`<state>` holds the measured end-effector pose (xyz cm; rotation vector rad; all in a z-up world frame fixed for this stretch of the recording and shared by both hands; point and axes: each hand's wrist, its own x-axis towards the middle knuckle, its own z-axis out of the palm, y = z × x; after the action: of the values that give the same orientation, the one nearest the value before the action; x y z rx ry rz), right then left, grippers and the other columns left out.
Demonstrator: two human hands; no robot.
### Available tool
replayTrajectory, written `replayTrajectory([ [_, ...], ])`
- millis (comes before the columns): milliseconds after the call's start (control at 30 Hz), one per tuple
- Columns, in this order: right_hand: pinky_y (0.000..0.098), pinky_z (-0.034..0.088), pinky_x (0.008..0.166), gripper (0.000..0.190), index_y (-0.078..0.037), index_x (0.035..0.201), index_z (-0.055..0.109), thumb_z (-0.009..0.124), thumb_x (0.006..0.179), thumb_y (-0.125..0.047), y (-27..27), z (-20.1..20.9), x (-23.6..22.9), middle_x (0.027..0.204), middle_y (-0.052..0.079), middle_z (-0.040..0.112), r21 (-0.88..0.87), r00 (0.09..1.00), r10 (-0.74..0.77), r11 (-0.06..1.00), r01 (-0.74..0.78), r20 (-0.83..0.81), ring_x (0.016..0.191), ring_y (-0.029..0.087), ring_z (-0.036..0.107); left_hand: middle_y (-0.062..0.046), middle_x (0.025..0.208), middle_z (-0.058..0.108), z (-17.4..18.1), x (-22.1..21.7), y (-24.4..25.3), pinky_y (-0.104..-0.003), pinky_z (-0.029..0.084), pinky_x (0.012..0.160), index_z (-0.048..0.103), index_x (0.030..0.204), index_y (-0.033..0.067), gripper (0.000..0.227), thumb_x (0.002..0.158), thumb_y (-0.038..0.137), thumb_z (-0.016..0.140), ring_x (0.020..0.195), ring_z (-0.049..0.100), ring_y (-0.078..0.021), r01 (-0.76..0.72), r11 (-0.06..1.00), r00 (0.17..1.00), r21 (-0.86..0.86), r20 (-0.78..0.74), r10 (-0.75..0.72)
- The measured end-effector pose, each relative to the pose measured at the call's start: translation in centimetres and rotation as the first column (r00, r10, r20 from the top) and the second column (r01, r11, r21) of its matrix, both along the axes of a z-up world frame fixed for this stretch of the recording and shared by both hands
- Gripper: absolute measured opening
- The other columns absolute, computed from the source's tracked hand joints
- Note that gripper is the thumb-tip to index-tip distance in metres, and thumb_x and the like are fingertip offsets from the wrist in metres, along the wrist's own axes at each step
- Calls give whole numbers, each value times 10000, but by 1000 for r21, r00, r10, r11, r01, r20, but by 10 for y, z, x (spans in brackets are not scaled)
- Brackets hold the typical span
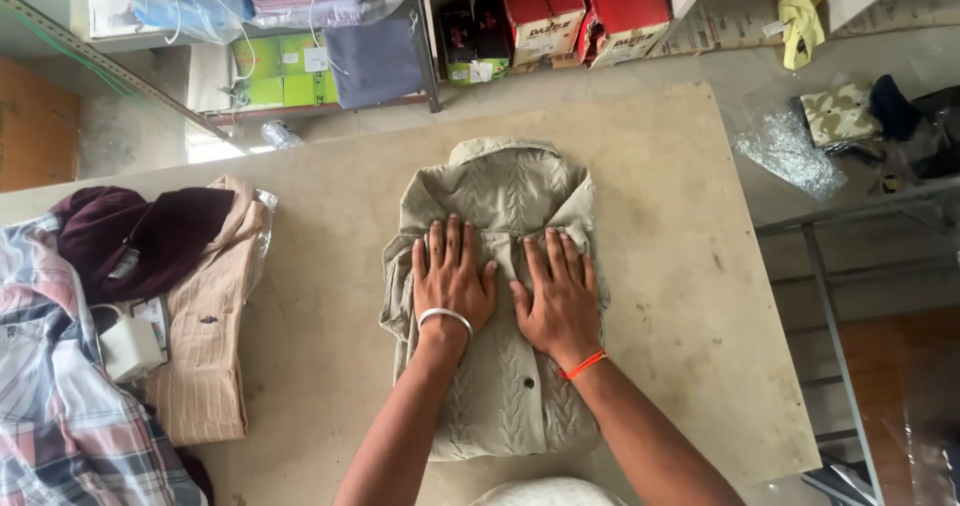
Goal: The person unfolds and lays a beige knitted sweater flat on a table, aligns the sleeves and body, folds the sides and sleeves inward, folds the garment into a compact rectangle, and then wraps the folded sweater in a clear plastic bag on the table.
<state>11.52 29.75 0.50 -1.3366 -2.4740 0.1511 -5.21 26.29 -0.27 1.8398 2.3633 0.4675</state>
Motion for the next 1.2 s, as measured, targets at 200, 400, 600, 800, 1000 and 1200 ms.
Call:
replayTrajectory([
  [200, 555, 261, 1186, 636, -93, 1490, 508, 566, 948, -420, 0, 3, -1, 1575, 195, 427, -21, 999, -9, 1000, 10, 42, 1471, 357, 371, -136, 1597, 400, 14, 3, 2, -530, 173, 1228, 463, 1497, 46, 667, 953, 428, 529, 1506, 299, -336, -20, 998, 1000, -67, -3, 20],
  [400, 559, 243, 1191, 640, -100, 1509, 497, 552, 967, -436, -3, -4, 4, 1583, 195, 417, -10, 1000, -4, 1000, 5, 14, 1485, 353, 352, -138, 1558, 454, 14, -2, -18, -516, 205, 1204, 505, 1477, 23, 676, 932, 415, 577, 1471, 355, -316, -50, 992, 999, 117, 16, 49],
  [600, 556, 233, 1198, 630, -119, 1495, 502, 549, 950, -433, -4, -6, 3, 1586, 174, 417, -36, 1000, -23, 999, 23, 4, 1483, 340, 349, -135, 1296, 662, 37, -4, -78, -472, 443, 1001, 623, 1304, 52, 545, 870, 369, 714, 1194, 604, -330, -414, 904, 901, 104, 192, 390],
  [800, 549, 226, 1203, 631, -120, 1493, 505, 553, 946, -430, -5, -9, 4, 1582, 164, 424, -14, 1000, -25, 1000, 25, 13, 1486, 332, 350, -95, 1051, 751, 10, -10, -76, -447, 531, 844, 721, 1052, 103, 218, 907, 263, 689, 976, 681, -327, -369, 908, 920, 199, 216, 326],
  [1000, 534, 216, 1208, 622, -126, 1490, 511, 556, 953, -436, -3, -13, 4, 1576, 169, 429, -4, 1000, -29, 1000, 29, 9, 1489, 325, 344, -242, 1036, 655, -97, -45, -42, -451, 462, 789, 670, 1117, 32, 133, 1056, 126, 599, 953, 541, -456, -460, 887, 402, 49, 902, 158],
  [1200, 528, 212, 1212, 625, -135, 1480, 515, 563, 937, -440, -2, -9, 2, 1579, 157, 421, -40, 999, -44, 998, 44, 6, 1485, 316, 342, -130, 1027, 667, -57, -52, -40, -395, 456, 824, 623, 1220, 54, 292, 950, 164, 598, 948, 616, -363, -473, 881, 616, 29, 725, 308],
])
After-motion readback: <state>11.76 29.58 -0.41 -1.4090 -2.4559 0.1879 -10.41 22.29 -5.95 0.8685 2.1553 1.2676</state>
